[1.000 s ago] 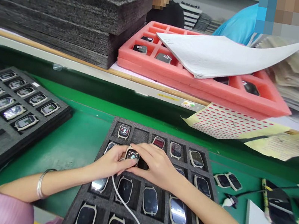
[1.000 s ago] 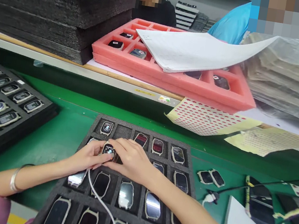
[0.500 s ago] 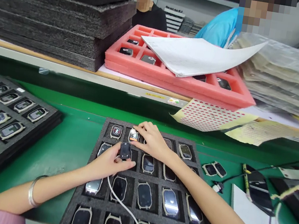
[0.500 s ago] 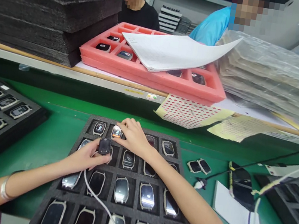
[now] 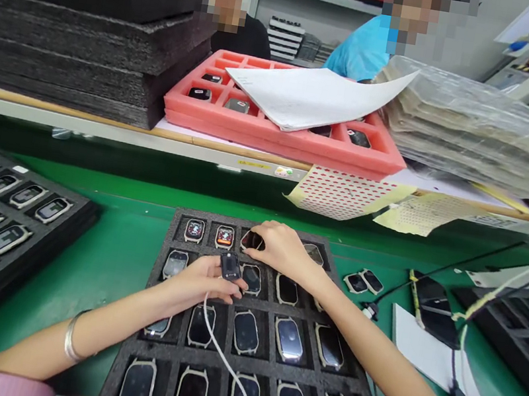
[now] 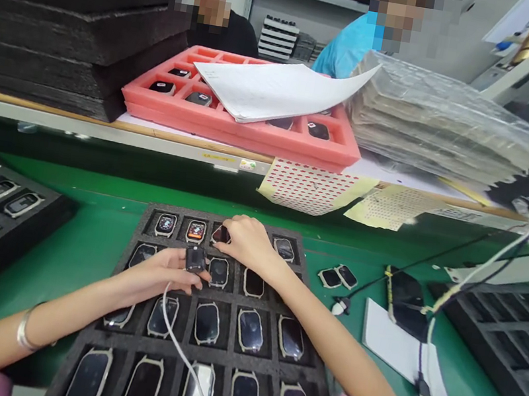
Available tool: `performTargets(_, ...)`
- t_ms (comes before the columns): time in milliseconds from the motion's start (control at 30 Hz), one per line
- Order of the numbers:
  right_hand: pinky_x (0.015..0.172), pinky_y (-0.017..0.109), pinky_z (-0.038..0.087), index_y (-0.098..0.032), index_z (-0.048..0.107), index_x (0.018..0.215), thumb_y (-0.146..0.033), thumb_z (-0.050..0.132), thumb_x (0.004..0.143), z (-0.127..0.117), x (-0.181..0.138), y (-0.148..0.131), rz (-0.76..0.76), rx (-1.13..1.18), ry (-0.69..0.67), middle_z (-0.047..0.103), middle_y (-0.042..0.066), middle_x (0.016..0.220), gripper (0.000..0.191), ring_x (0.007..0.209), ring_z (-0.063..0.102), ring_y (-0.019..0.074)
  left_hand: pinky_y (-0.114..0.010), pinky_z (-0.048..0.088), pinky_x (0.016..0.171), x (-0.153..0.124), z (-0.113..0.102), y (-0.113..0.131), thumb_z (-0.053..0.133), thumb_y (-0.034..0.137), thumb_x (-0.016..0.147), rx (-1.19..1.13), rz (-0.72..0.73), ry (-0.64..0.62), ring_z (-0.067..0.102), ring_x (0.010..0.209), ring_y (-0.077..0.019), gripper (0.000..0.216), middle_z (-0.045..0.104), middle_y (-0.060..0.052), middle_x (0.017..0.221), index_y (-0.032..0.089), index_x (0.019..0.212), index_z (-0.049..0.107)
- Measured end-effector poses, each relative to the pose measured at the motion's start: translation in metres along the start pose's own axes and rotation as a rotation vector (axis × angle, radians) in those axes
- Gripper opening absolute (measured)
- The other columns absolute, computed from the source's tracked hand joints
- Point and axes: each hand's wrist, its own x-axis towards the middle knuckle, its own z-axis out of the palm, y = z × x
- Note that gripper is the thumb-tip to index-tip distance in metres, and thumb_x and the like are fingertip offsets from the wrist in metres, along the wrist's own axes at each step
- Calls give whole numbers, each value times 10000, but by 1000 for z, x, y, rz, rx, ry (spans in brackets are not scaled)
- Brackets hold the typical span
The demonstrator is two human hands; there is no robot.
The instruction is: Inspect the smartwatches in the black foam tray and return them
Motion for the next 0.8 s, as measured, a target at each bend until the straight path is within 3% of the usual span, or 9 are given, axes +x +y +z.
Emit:
performTargets(67, 756, 307, 479, -144, 655, 1000, -318, 651, 822, -8, -8, -3, -12, 60, 45, 675, 97, 939, 250, 880, 641, 238, -244, 491, 739, 2, -4, -1, 756, 138, 682, -26, -22, -30, 646, 828, -153, 346, 679, -104, 959, 101, 995, 613)
performTargets(167, 830, 291, 480, -162, 613, 1100, -291, 647, 824, -16, -24, -14, -156, 266, 111, 657, 79, 1047, 306, 952, 619, 201, -277, 480, 820, 1, -10, -3, 774, 110, 655, -30, 0, -87, 654, 885, -177, 376, 687, -102, 970, 105, 1003, 633)
performTargets(300, 862, 376, 478, -166, 611, 1109, -242, 683, 795, -9, -35, -29, -334, 326, 84, 635, 98, 1062, 331, 990, 582, 236, -299, 484, 843, 0, -10, -5, 813, 138, 621, 19, 32, -75, 661, 854, -178, 390, 700, -68, 884, 116, 970, 641)
performTargets(500, 904, 394, 485, -167, 546, 1201, -273, 599, 882, 7, -35, -36, -392, 315, 60, 601, 111, 1156, 340, 1069, 552, 239, -309, 546, 674, 0, -3, -8, 713, 354, 753, 133, 106, 21, 665, 668, -174, 350, 677, -50, 695, 100, 958, 587)
performTargets(800, 936, 404, 495, -148, 477, 1265, -249, 579, 889, 15, -40, -39, -405, 410, 94, 589, 133, 1198, 402, 1106, 557, 250, -177, 428, 395, -5, -4, -3, 668, 387, 779, 230, 88, 7, 539, 378, -98, 311, 593, 14, 488, 115, 842, 531)
